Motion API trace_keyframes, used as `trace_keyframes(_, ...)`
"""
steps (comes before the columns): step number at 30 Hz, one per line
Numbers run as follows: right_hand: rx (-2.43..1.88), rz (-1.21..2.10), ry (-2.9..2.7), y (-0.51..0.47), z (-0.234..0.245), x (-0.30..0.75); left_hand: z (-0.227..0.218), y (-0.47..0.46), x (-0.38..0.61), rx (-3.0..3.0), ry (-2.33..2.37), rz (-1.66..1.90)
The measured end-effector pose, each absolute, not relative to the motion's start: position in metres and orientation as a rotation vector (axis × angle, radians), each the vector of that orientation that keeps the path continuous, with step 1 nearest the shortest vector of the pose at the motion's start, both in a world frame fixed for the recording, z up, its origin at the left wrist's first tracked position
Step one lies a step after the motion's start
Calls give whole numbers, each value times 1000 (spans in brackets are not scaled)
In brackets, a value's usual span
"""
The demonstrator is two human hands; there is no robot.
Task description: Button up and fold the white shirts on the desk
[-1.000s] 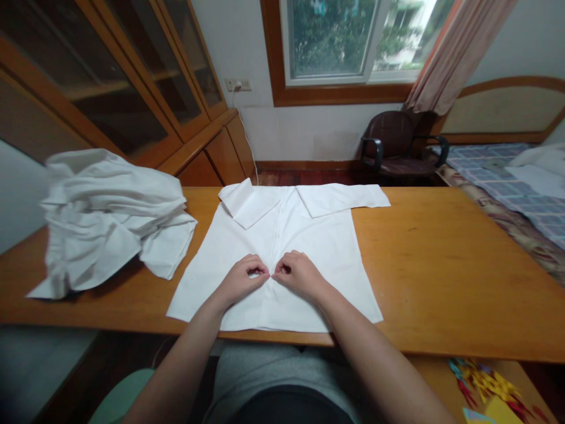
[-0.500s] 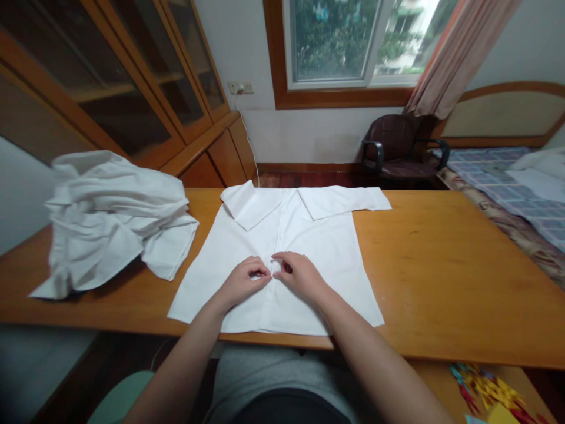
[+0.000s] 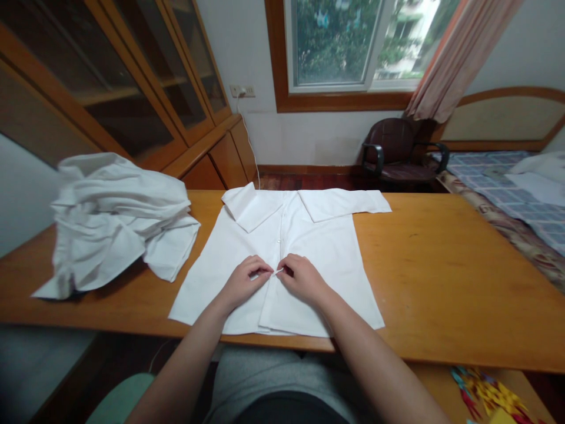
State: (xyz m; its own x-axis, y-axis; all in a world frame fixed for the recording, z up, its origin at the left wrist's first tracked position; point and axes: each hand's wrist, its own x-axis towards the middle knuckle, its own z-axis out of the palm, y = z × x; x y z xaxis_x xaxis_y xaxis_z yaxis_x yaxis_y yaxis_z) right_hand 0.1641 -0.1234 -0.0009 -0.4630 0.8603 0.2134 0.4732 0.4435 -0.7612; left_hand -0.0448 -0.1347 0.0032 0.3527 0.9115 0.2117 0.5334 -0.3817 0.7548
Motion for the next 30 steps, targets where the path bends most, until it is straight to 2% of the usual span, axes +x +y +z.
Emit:
trace_keyframes(14,-1266,894,-1874,-124,4,179,4,-144,-36,2396,1397,681)
trace_keyframes(24,-1253,952,-1875,-123,4,182,1,-141,-37,2346,1359,704)
trace_keyframes(30,-1200,1138,-1770,-127,9,198,-3,-138,-40,2133,1340,801)
